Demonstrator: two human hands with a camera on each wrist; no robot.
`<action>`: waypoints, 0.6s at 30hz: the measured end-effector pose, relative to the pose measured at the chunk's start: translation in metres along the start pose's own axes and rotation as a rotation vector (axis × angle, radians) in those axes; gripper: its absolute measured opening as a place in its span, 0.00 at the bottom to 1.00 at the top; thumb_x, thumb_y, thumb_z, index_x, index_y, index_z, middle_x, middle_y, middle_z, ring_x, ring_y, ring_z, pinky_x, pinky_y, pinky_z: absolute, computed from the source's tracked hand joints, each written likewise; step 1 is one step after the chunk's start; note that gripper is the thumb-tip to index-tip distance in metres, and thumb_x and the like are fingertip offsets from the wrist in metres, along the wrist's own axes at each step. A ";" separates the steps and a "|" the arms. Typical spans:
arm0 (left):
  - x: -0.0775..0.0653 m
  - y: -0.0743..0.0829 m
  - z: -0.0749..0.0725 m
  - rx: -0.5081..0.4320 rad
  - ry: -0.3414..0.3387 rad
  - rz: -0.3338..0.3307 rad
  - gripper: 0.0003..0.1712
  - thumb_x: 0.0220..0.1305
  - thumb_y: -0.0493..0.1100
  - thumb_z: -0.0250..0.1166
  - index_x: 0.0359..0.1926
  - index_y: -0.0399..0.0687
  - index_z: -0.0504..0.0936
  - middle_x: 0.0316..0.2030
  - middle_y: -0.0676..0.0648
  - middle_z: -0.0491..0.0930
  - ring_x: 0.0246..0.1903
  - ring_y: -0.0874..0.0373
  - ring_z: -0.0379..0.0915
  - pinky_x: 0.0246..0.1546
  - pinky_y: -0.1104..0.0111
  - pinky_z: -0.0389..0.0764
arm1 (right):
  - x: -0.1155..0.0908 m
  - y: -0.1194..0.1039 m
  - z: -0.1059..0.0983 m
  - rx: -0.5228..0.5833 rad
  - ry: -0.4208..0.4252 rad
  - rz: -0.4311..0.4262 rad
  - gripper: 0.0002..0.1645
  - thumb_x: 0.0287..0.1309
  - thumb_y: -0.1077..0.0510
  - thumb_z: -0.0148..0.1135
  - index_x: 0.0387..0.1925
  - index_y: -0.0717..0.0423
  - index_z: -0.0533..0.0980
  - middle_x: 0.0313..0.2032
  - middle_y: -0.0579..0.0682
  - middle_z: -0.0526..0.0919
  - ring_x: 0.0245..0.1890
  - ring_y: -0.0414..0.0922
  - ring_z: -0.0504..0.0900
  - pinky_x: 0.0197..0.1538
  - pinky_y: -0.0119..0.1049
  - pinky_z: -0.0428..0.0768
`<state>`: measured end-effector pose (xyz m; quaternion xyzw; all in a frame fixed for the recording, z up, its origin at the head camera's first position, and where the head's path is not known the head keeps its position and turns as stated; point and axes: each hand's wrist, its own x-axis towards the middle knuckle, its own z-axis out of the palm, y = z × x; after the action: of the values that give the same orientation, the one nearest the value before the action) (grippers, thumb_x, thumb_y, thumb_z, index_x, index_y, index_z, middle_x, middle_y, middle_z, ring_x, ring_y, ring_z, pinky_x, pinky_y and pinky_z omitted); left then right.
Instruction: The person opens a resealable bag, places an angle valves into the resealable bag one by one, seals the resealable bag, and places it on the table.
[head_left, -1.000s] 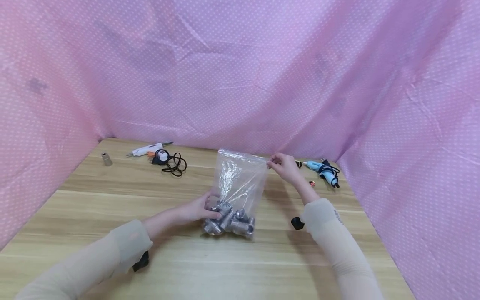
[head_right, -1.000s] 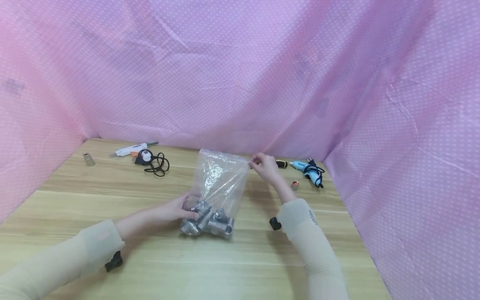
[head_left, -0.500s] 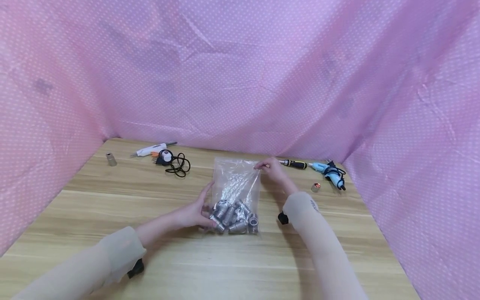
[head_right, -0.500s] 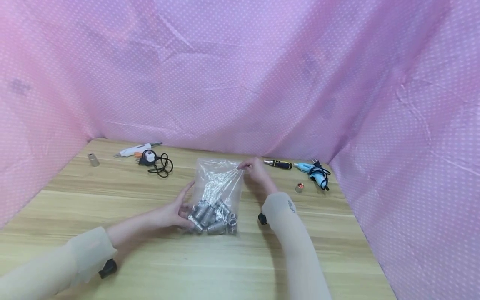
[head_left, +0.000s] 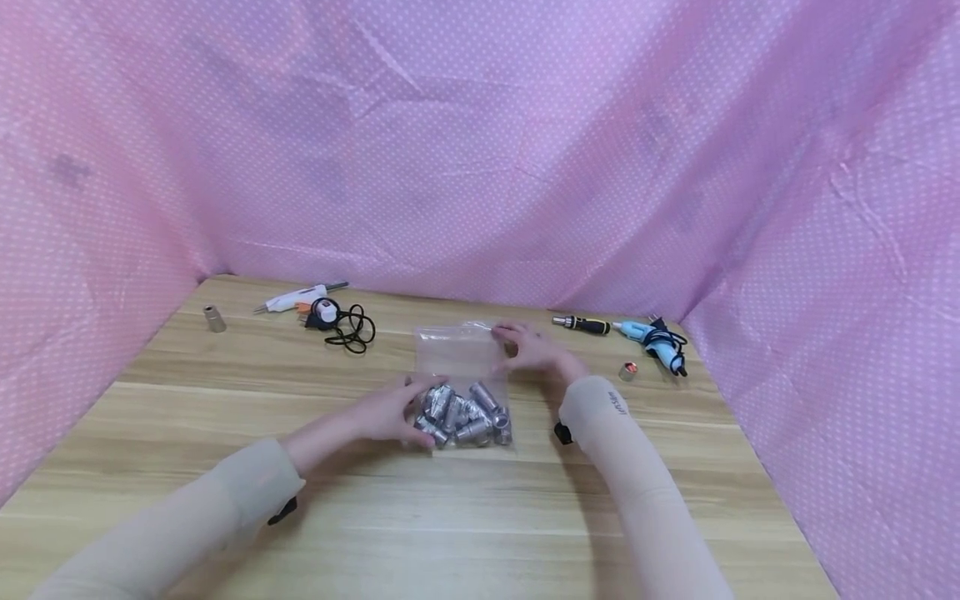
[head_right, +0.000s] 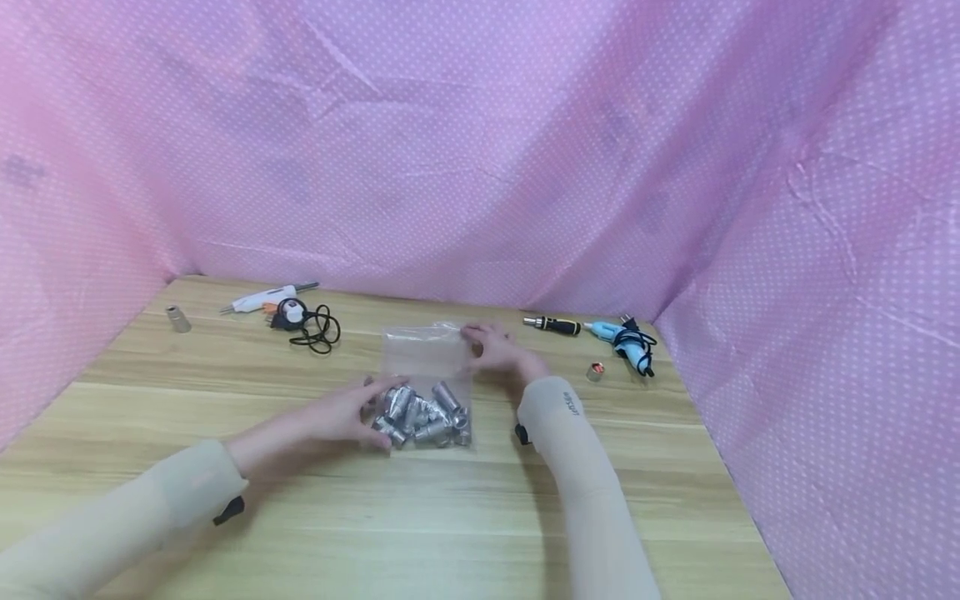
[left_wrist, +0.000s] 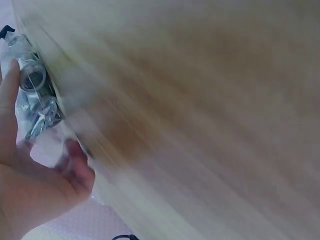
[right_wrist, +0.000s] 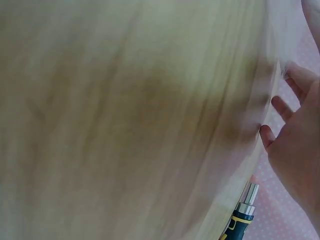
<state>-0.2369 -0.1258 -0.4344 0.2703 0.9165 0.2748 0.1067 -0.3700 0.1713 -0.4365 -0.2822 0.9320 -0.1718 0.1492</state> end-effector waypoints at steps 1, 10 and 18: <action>0.001 -0.002 0.000 0.055 0.014 -0.006 0.62 0.33 0.68 0.72 0.71 0.65 0.56 0.60 0.35 0.64 0.51 0.43 0.67 0.48 0.48 0.74 | 0.000 0.000 0.001 -0.016 -0.016 0.007 0.57 0.46 0.31 0.63 0.73 0.45 0.52 0.74 0.48 0.47 0.72 0.55 0.45 0.68 0.65 0.42; 0.005 -0.011 -0.003 0.201 0.026 0.008 0.59 0.36 0.73 0.67 0.71 0.63 0.58 0.73 0.37 0.28 0.69 0.31 0.29 0.60 0.30 0.41 | 0.000 0.003 0.011 -0.082 -0.060 0.043 0.63 0.42 0.28 0.64 0.74 0.42 0.45 0.74 0.52 0.34 0.73 0.57 0.35 0.68 0.65 0.38; 0.007 -0.012 -0.018 0.166 0.065 0.008 0.64 0.39 0.71 0.67 0.74 0.63 0.45 0.73 0.43 0.23 0.70 0.34 0.24 0.64 0.34 0.34 | -0.013 -0.002 -0.002 -0.004 0.046 0.000 0.64 0.45 0.32 0.65 0.74 0.43 0.39 0.74 0.51 0.31 0.73 0.58 0.35 0.66 0.66 0.45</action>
<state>-0.2535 -0.1383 -0.4266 0.2730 0.9380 0.2071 0.0529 -0.3599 0.1777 -0.4319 -0.2784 0.9355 -0.1766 0.1274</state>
